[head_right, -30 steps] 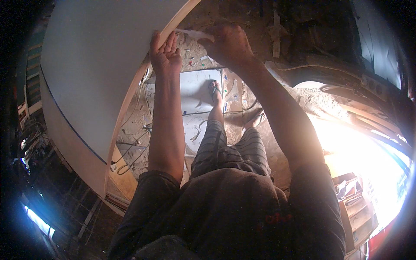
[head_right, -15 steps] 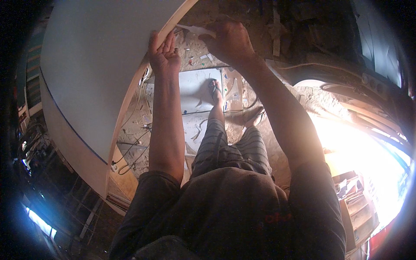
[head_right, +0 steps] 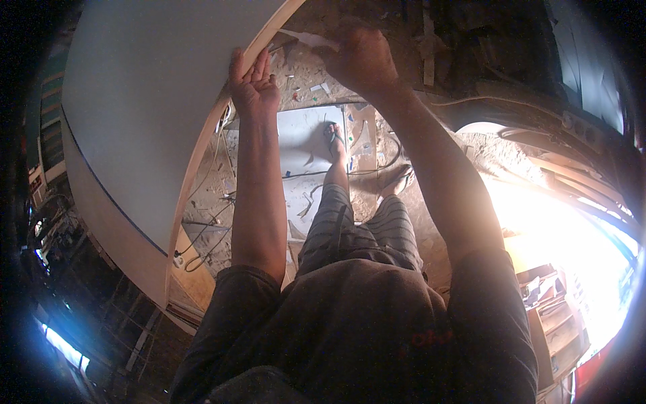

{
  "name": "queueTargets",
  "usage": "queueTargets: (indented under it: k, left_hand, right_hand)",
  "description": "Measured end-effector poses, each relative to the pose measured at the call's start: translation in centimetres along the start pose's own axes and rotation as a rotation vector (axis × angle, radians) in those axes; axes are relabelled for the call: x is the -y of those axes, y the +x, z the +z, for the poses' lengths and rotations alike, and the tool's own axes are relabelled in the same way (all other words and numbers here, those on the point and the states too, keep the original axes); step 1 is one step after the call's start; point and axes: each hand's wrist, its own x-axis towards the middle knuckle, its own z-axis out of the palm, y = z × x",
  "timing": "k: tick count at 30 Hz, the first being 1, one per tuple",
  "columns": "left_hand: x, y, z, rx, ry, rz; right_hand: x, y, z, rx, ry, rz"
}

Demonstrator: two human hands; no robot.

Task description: The person uses a jigsaw to cut along a marked line on a large white board, then removes a strip of material from the edge. The person continues cutting along the marked line to separate a section of the board.

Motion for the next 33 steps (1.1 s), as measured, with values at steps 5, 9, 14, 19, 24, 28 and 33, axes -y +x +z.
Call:
queueTargets:
  k: [5,9,14,19,24,28,33]
  left_hand:
    - [0.0,0.4,-0.1,-0.005,-0.010,-0.015]
    - [0.0,0.6,-0.3,0.000,-0.008,-0.028]
    - [0.2,0.4,-0.2,-0.020,-0.010,-0.033]
    - [0.3,0.6,-0.4,0.004,0.004,-0.021]
    - [0.3,0.9,-0.6,0.018,0.003,-0.013]
    - [0.4,0.8,-0.6,0.010,0.005,-0.018]
    - [0.0,0.0,-1.0,0.007,0.014,-0.024]
  right_hand:
    - [-0.4,0.3,-0.2,0.001,-0.025,0.006]
    - [-0.5,0.6,-0.3,-0.006,-0.035,0.004]
    - [-0.6,0.7,-0.8,0.054,-0.020,0.070]
    - [-0.8,0.9,-0.9,0.068,-0.074,0.061]
    - [-1.1,1.0,-0.9,0.051,-0.059,0.073]
    - [-1.1,0.9,-1.1,0.058,-0.051,0.118]
    - [-0.6,0.4,-1.4,0.053,-0.060,0.128]
